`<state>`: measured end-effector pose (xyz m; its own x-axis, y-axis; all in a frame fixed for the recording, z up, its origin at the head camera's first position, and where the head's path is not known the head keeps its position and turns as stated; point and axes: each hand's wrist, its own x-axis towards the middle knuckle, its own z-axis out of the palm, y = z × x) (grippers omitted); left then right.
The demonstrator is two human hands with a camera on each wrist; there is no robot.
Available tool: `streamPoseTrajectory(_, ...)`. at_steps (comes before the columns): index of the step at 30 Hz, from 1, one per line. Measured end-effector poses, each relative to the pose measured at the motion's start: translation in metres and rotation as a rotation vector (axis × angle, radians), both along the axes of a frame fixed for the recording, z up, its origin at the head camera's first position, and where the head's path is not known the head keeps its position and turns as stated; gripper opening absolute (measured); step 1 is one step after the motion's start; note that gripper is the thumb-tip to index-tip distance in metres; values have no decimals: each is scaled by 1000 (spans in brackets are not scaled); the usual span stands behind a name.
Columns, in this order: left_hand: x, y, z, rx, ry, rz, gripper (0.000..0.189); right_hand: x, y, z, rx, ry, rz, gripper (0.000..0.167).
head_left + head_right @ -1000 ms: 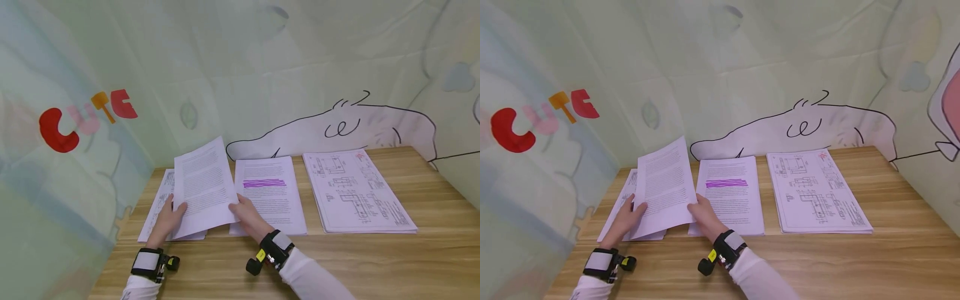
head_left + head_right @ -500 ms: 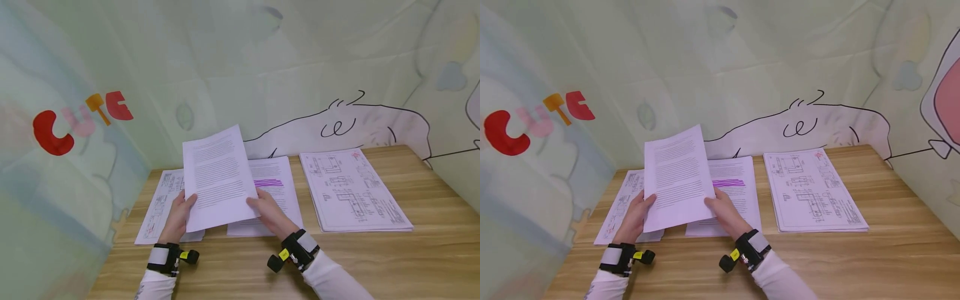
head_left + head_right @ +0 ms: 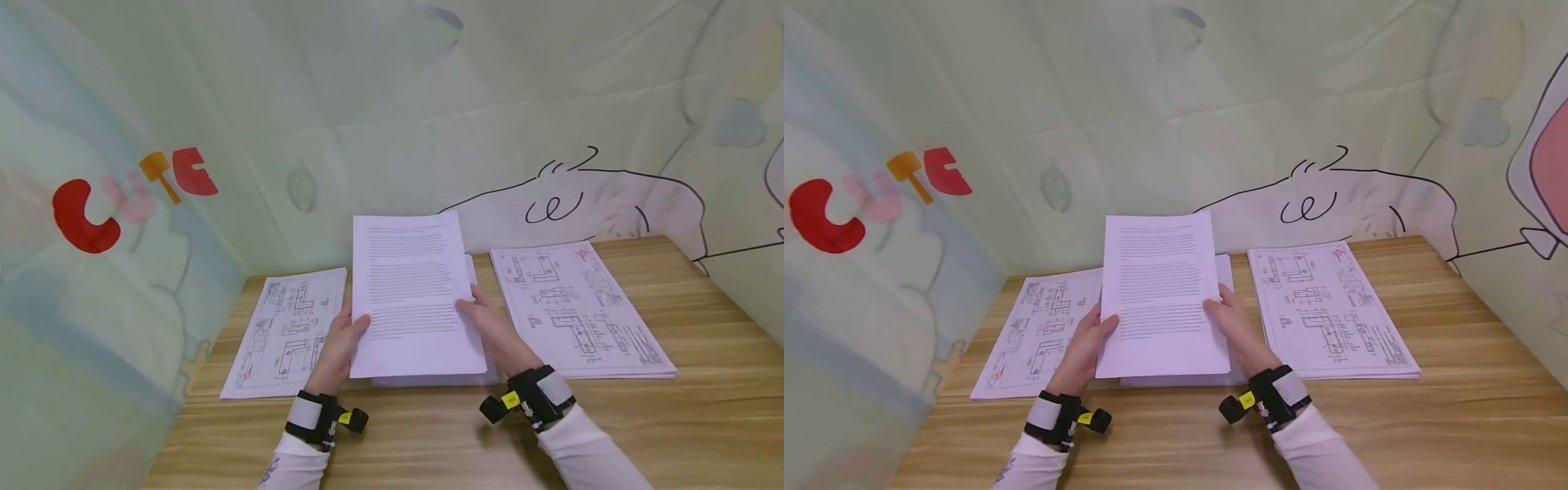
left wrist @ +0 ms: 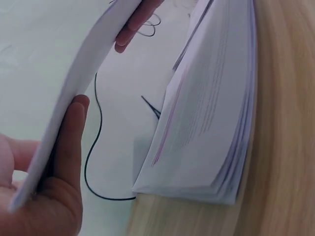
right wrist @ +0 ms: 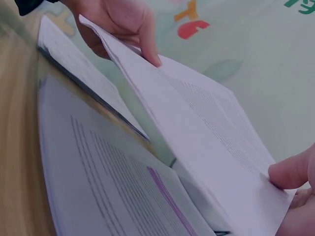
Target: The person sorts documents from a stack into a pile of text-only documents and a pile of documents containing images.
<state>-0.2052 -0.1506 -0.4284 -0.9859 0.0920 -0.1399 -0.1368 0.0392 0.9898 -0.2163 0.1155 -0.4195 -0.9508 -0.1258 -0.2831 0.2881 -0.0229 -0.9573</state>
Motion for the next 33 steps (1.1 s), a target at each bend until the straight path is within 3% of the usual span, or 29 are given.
streamPoseTrajectory(6,-5,10,-2,-171,56,-55,48,-1,18,-2,207,43,-1,59)
streamPoseTrajectory(16,-11,21,-12,-376,38,-12,47,-4,32,-20,531,177,-20,51)
streamPoseTrajectory(21,-13,21,-15,-473,39,2,42,-6,35,-28,603,195,-26,51)
streamPoseTrajectory(28,-15,17,-24,-511,-14,2,42,-8,33,-38,671,250,-54,51)
streamPoseTrajectory(33,-15,17,-27,-472,-33,11,41,-7,33,-41,705,275,-69,50)
